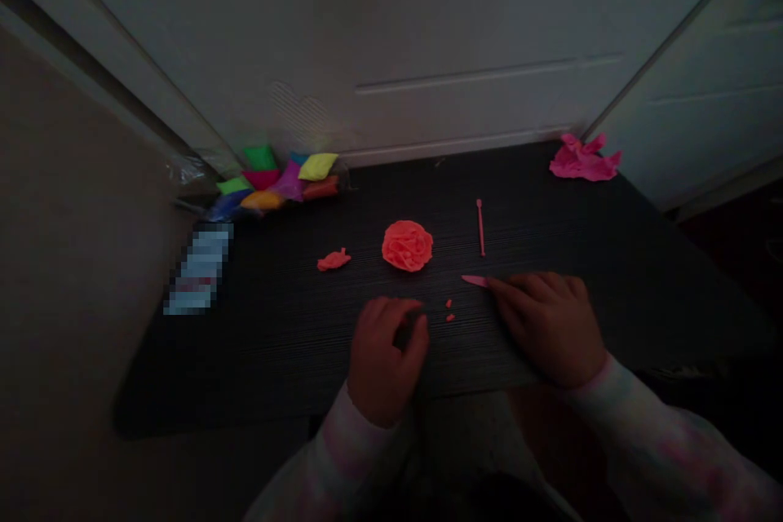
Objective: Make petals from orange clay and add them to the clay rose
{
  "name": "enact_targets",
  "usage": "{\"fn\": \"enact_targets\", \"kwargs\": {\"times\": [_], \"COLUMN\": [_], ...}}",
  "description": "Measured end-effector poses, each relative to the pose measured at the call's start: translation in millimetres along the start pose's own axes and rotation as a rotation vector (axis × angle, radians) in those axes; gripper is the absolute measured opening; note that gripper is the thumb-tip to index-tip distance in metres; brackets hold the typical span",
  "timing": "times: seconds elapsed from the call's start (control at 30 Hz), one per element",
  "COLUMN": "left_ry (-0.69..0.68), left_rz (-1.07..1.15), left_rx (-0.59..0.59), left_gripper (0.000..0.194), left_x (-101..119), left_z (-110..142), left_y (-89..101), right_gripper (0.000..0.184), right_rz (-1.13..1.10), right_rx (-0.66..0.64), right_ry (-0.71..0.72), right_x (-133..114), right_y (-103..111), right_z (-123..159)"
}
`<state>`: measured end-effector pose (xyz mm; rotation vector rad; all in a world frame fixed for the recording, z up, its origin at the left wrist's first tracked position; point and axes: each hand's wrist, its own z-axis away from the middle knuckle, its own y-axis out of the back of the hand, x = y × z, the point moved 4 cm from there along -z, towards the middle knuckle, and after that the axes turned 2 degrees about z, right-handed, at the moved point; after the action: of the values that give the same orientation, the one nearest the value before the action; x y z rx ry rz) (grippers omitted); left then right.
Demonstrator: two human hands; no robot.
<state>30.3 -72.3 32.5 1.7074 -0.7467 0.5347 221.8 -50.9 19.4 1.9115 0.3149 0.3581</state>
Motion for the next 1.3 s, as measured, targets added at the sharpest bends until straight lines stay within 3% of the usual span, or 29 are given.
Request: {"fn": "enact_targets", "kwargs": {"times": [0.17, 0.37, 0.53, 0.73, 1.1, 1.3], "left_ry": [0.109, 0.097, 0.067, -0.029, -0.153, -0.198], "left_rz": [-0.055, -0.096, -0.113, -0.112, -0.102, -0.095], "left_rx": [0.039, -0.055, -0.055, -0.063, -0.041, -0.050], "left_gripper": [0.018, 0.024, 0.030, 0.032, 0.027, 0.021], "left_x": [-29.2, -39.0, -38.4, -38.0, -34.6, -33.1], "left_z": [-46.8, -86.5, -85.6, -81.2, -80.8, -81.1], "left_y": [30.2, 23.1, 13.7, 6.9, 4.4, 5.2], "right_gripper": [0.020, 0.019, 0.017, 0.016, 0.017, 0.015], "right_rz": [-0.040, -0.215, -0.256, -0.264, -0.236, -0.349], "right_rx": [0.031, 0.049, -0.032, -0.212, -0.235, -0.206], "right_ry": [0.002, 0.037, 0.230, 0.381, 0.418, 0.386], "right_x": [1.2, -6.0, -28.9, -40.6, -45.6, -44.0], "right_y": [6.4, 16.7, 13.1, 0.6, -4.6, -5.0], "right_z": [-9.6, -55.2, -94.0, -108.8, -108.6, -108.3]}}
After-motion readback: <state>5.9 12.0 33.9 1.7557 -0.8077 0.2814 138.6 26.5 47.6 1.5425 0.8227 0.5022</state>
